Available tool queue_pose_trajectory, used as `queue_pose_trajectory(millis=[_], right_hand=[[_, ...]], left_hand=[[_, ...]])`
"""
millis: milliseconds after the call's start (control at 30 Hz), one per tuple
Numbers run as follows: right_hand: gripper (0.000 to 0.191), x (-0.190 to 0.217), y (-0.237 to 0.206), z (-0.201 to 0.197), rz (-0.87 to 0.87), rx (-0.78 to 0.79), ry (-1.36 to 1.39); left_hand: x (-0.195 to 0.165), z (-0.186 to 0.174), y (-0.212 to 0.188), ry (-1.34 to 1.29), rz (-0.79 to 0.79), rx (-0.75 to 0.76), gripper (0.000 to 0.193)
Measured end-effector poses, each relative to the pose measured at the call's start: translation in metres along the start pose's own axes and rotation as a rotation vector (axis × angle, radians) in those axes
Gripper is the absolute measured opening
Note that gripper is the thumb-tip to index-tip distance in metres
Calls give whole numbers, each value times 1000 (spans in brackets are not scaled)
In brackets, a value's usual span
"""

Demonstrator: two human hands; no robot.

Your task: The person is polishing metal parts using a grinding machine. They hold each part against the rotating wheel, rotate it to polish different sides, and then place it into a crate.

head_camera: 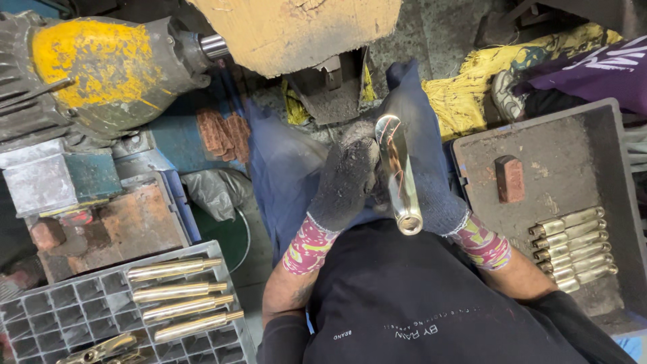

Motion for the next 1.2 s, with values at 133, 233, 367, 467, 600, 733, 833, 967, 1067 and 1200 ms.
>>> queue_pose_trajectory(millis=[133,233,367,467,600,733,833,967,1067,1200], right_hand=[[41,-1,-12,9,3,206,-426],[41,14,-11,1,-57,207,-509],[52,48,-5,-18,-55,317,-714],[54,64,2,-26,110,460,-858],[52,81,4,-32,213,597,-978],[50,86,0,-35,200,627,-1046],[50,87,-6,-38,175,611,-1062],[58,80,-11,-39,220,668,-1056],[60,82,-4,-34,100,605,-991],[54,60,11,-21,130,617,-909]], left_hand=[[-1,-12,9,-164,-66,16,35],[-4,-23,17,-185,-107,-41,28],[2,-7,13,-1685,-403,-118,39],[7,-3,7,-1619,-531,-112,43],[6,-21,3,-588,-344,-86,28],[3,-20,-3,-229,-373,-5,34],[2,-17,-3,-401,-423,-2,33],[2,3,1,-1783,-435,-153,45],[14,6,2,-1671,-469,-169,50],[45,20,-2,-1908,-453,-184,47]])
Point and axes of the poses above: each hand's wrist, its own y-axis towards the middle knuckle, its own z-axis out of the palm, x = y × z, the point moved 5 cm from there along y, towards the middle knuckle, and after that the axes turned 10 degrees about x, right-handed, at the moved point
